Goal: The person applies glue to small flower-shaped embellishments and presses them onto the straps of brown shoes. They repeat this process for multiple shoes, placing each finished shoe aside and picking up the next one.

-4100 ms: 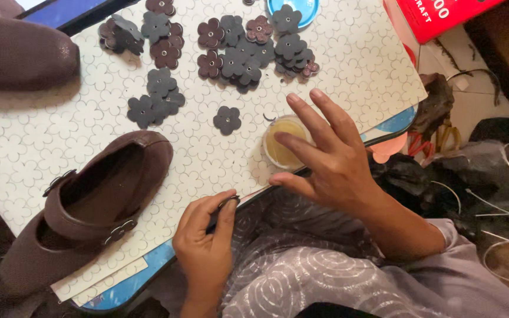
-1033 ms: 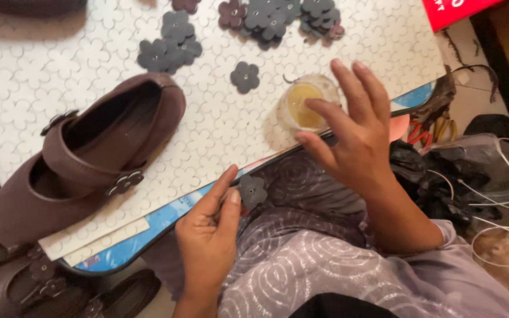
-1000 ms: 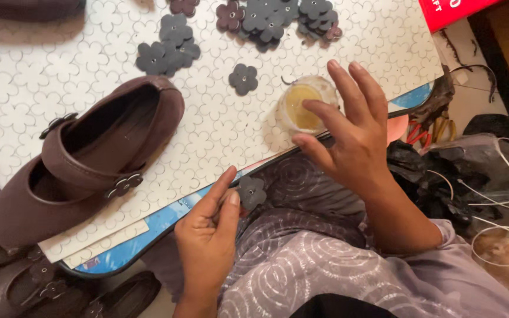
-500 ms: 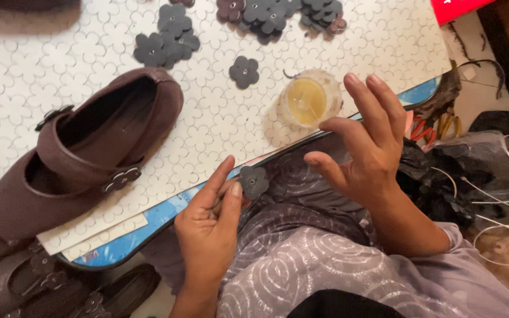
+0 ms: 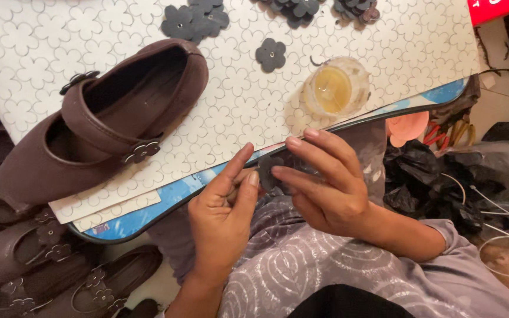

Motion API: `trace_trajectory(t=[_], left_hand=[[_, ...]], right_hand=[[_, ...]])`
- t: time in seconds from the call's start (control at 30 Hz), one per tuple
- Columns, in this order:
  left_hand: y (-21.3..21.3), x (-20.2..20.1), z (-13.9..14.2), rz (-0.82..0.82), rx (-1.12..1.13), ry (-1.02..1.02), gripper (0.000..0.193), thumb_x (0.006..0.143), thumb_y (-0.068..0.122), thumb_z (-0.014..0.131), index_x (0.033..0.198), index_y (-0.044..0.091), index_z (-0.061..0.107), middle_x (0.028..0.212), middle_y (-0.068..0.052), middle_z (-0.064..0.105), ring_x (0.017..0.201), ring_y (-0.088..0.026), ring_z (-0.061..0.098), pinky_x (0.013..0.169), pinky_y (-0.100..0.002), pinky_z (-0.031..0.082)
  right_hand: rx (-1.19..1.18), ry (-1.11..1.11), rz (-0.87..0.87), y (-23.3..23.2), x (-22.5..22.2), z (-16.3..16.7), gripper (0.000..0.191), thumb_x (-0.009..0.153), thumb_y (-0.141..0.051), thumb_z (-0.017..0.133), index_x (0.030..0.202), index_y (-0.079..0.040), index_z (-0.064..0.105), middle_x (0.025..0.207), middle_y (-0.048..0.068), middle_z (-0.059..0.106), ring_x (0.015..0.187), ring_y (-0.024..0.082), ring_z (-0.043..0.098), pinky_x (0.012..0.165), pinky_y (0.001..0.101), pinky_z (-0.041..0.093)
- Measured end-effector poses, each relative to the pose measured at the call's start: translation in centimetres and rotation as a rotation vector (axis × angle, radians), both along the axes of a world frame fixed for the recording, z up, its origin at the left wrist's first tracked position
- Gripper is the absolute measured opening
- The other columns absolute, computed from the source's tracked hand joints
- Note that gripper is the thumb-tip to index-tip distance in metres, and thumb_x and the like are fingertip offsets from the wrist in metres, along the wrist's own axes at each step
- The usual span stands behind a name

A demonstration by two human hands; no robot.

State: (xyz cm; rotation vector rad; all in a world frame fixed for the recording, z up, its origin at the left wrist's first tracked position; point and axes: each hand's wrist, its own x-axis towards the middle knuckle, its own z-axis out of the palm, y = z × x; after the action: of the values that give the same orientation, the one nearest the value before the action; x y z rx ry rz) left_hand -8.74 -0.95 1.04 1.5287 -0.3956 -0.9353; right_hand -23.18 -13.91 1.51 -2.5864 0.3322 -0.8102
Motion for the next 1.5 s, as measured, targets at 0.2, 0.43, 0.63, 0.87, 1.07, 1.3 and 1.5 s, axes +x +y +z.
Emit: trace_trajectory(t=[0.2, 0.43, 0.63, 0.87, 1.07, 1.3, 1.5], left_hand=[[0.3, 0.5, -0.3, 0.043, -0.071, 0.028, 0.041, 0.099, 0.003, 0.066, 0.14, 0.004, 0.063, 0.101, -0.004, 0.078, 0.083, -0.001, 0.067, 0.078, -0.019, 0.061], [1.7, 1.7, -0.8, 0.037, -0.079, 0.098, 0.043, 0.098, 0.002, 0.066, 0.14, 0.004, 0.064, 0.095, 0.0, 0.074, 0.073, 0.001, 0.058, 0.068, -0.018, 0.054], [3.2, 3.4, -1.4, -0.03, -0.173, 0.277, 0.042, 0.099, 0.002, 0.065, 0.14, 0.003, 0.066, 0.088, 0.002, 0.068, 0.075, -0.001, 0.059, 0.072, -0.021, 0.058], [6.0, 5.9, -1.2, -0.027, -0.25, 0.442, 0.036, 0.102, 0.006, 0.061, 0.137, 0.001, 0.067, 0.091, 0.002, 0.069, 0.08, -0.003, 0.064, 0.076, -0.027, 0.062], [8.6, 8.1, 1.4, 0.141, -0.079, 0.025, 0.031, 0.099, 0.008, 0.065, 0.128, 0.002, 0.072, 0.1, -0.008, 0.081, 0.088, -0.012, 0.077, 0.077, -0.025, 0.065], [7.7, 12.1, 2.9, 0.266, -0.2, -0.482, 0.051, 0.109, 0.012, 0.058, 0.155, -0.001, 0.039, 0.127, -0.017, 0.072, 0.11, -0.018, 0.075, 0.084, -0.026, 0.063], [5.8, 15.1, 2.8, 0.168, -0.295, -0.21, 0.068, 0.111, 0.024, 0.048, 0.166, 0.001, 0.016, 0.104, -0.021, 0.07, 0.087, -0.02, 0.067, 0.08, -0.03, 0.056]], right_hand=[[0.111, 0.026, 0.003, 1.2, 0.9, 0.2, 0.03, 0.088, 0.003, 0.075, 0.116, -0.008, 0.077, 0.143, 0.014, 0.059, 0.137, 0.036, 0.054, 0.115, 0.0439, 0.048], [0.233, -0.036, 0.083, 0.4, 1.0, 1.7, 0.036, 0.08, 0.003, 0.074, 0.113, -0.011, 0.069, 0.134, 0.02, 0.058, 0.13, 0.038, 0.054, 0.108, 0.0478, 0.048], [0.123, -0.148, 0.281, -0.3, 3.9, 0.4, 0.07, 0.085, 0.008, 0.084, 0.142, -0.009, 0.046, 0.111, 0.012, 0.074, 0.107, 0.038, 0.072, 0.096, 0.0424, 0.06], [0.219, -0.122, 0.424, 0.9, 7.4, 0.5, 0.093, 0.082, 0.006, 0.083, 0.158, -0.007, 0.03, 0.109, 0.012, 0.073, 0.105, 0.034, 0.071, 0.098, 0.044, 0.059], [0.43, -0.11, 0.493, 1.8, 11.7, 1.9, 0.086, 0.089, 0.011, 0.079, 0.159, -0.006, 0.031, 0.109, 0.014, 0.071, 0.105, 0.026, 0.074, 0.099, 0.0391, 0.061], [0.587, 0.109, 0.337, 1.0, 16.4, 6.1, 0.076, 0.097, 0.011, 0.073, 0.158, 0.001, 0.029, 0.108, 0.01, 0.068, 0.107, 0.015, 0.071, 0.1, 0.0298, 0.06], [0.788, 0.142, 0.398, 0.3, 19.5, 6.1, 0.07, 0.106, 0.008, 0.07, 0.163, -0.002, 0.03, 0.102, 0.006, 0.068, 0.095, 0.008, 0.066, 0.086, 0.0212, 0.055]])
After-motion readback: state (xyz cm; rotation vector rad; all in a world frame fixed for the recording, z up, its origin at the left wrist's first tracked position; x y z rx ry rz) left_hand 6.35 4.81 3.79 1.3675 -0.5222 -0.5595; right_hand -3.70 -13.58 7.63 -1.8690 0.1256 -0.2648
